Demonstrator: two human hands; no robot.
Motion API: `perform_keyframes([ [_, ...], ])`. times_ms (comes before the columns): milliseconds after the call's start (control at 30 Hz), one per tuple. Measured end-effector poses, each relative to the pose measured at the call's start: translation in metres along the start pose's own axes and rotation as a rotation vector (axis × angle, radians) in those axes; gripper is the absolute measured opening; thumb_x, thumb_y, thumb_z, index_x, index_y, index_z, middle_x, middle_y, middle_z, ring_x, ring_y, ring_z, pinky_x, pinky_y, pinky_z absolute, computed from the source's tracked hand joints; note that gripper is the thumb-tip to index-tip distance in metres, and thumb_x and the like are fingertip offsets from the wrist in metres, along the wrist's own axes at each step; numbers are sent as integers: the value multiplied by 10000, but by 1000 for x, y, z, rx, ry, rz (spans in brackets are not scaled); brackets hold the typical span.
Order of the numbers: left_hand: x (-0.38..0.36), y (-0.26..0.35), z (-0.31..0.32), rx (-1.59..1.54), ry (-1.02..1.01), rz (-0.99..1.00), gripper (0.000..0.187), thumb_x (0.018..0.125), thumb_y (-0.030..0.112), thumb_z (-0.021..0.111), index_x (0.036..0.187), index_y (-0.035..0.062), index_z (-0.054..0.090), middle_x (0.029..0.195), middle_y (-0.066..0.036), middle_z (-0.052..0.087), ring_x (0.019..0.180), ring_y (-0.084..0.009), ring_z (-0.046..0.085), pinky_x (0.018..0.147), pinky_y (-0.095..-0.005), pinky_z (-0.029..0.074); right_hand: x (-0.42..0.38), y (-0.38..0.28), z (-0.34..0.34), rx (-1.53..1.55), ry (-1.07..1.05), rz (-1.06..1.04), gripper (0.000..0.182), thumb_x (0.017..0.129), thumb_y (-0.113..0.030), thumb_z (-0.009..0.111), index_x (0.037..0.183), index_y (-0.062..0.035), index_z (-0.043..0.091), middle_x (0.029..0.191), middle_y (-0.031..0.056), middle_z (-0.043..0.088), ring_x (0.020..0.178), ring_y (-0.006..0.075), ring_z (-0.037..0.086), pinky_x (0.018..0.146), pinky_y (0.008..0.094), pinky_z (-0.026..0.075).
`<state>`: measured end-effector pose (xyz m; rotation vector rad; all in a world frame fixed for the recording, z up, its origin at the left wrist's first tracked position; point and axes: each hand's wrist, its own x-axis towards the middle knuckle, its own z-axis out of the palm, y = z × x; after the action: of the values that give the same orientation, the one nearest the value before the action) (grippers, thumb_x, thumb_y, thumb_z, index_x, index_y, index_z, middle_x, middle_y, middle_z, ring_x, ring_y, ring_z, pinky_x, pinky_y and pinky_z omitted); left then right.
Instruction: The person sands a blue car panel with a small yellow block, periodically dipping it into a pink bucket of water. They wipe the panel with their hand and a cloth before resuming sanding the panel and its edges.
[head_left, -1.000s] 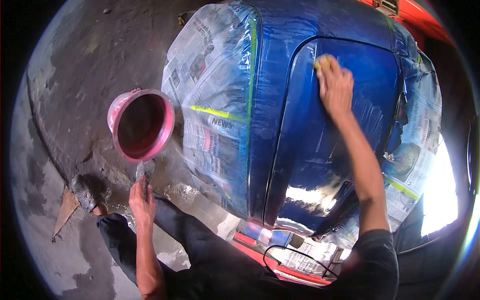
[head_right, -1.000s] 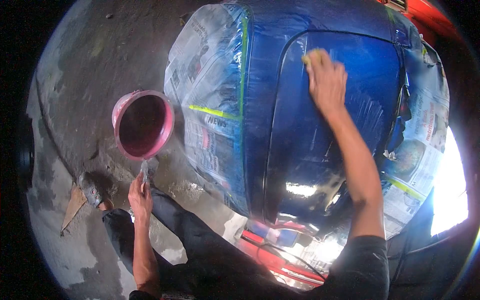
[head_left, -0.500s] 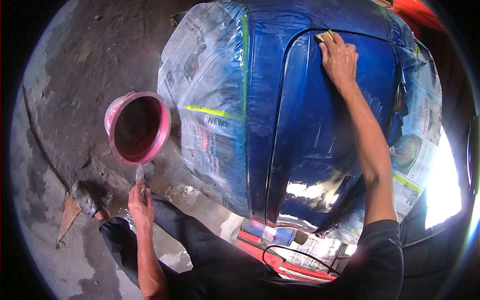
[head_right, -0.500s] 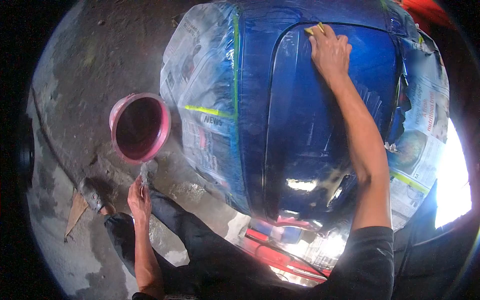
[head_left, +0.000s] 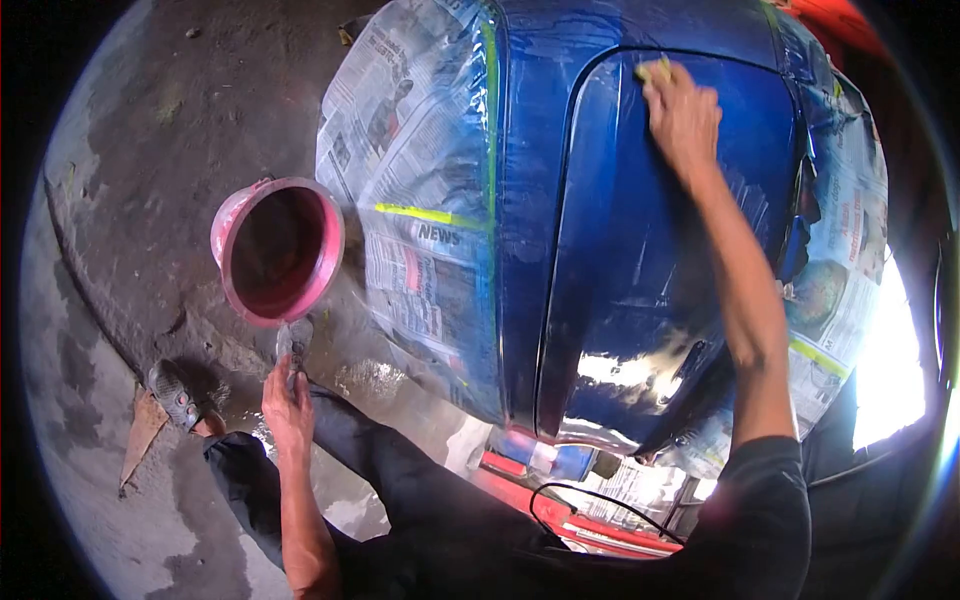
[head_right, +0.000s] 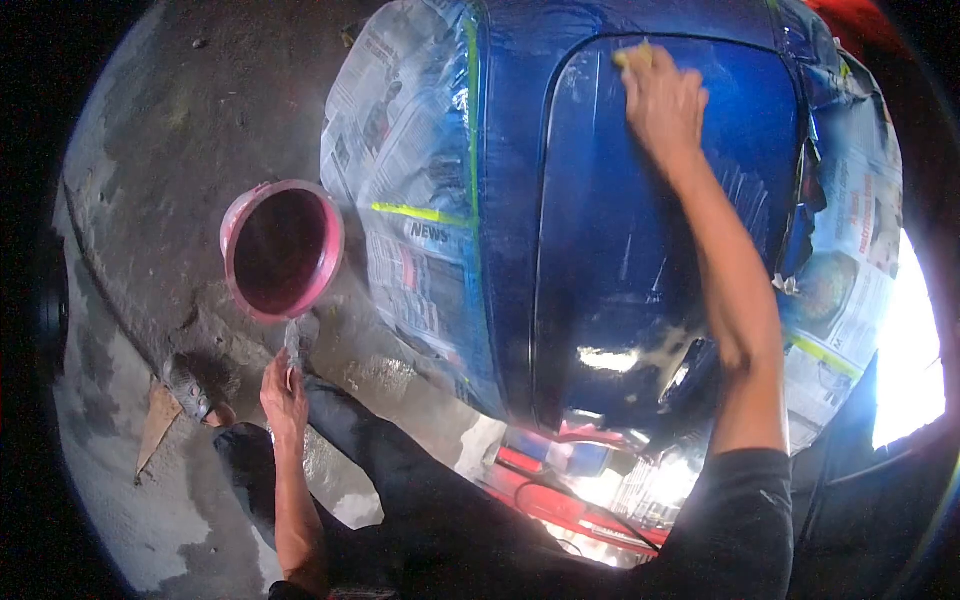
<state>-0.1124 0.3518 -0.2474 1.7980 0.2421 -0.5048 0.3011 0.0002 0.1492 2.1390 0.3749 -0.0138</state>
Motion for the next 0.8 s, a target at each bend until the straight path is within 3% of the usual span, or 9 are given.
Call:
perform_keyframes([
  [133, 6, -2, 5, -7, 31, 21, 379, 985, 61, 646, 1357, -6, 622, 1174, -235, 697, 1050, -412, 678, 927, -488, 541, -34, -4, -7, 59, 14, -69, 293, 989, -260, 690, 1280, -252, 717, 1441, 11, 605, 1057, 401, 631, 895, 532, 538],
  [267, 8, -1, 4, -11, 13, -1, 371, 985, 61, 648, 1349, -6, 627, 1188, -235, 700, 1073, -419, 675, 941, -491, 540, 35, 12, 15, 10, 128, -26, 287, 999, -291, 671, 1274, -230, 724, 1370, 24, 674, 1025, 421, 649, 843, 547, 552],
  [333, 6, 0, 4, -20, 9, 3, 365, 987, 61, 642, 1345, -8, 629, 1183, -236, 702, 1079, -418, 677, 942, -491, 542, 37, 6, 16, 26, 111, 52, 292, 999, -318, 670, 1273, -237, 730, 1371, 34, 678, 1019, 427, 656, 846, 547, 557],
  [433, 6, -2, 7, 19, 36, 18, 369, 990, 65, 640, 1353, -3, 630, 1181, -239, 701, 1082, -407, 688, 940, -485, 549, 8, -12, 14, 140, 100, -40, 287, 1011, -345, 640, 1264, -258, 742, 1384, 25, 673, 1032, 435, 670, 834, 565, 555],
  [533, 8, -1, 7, -7, -1, -46, 374, 992, 74, 642, 1360, 9, 632, 1191, -242, 697, 1076, -395, 699, 935, -479, 555, 25, 11, 7, -25, 103, -56, 289, 1008, -343, 640, 1266, -258, 739, 1369, 25, 681, 1018, 440, 678, 819, 571, 551],
  [667, 5, 1, 5, -13, -17, -58, 375, 997, 90, 642, 1365, 18, 632, 1209, -240, 694, 1078, -388, 703, 949, -474, 553, 42, 8, 22, -80, 135, 113, 303, 996, -351, 648, 1274, -251, 712, 1300, 53, 703, 969, 451, 688, 793, 582, 542],
  [733, 6, -1, 10, 1, 6, -43, 375, 1001, 99, 641, 1368, 18, 630, 1213, -239, 693, 1079, -392, 700, 954, -474, 552, 33, -8, 22, 27, 138, -18, 297, 1004, -340, 638, 1271, -238, 716, 1290, 46, 700, 969, 458, 691, 797, 597, 534],
  [800, 9, -2, 14, 1, 7, -34, 377, 1001, 103, 645, 1368, 18, 629, 1209, -237, 694, 1085, -397, 695, 959, -476, 548, 25, -17, 14, 54, 110, -22, 297, 1006, -341, 636, 1273, -241, 720, 1314, 39, 692, 965, 459, 690, 801, 603, 533],
])
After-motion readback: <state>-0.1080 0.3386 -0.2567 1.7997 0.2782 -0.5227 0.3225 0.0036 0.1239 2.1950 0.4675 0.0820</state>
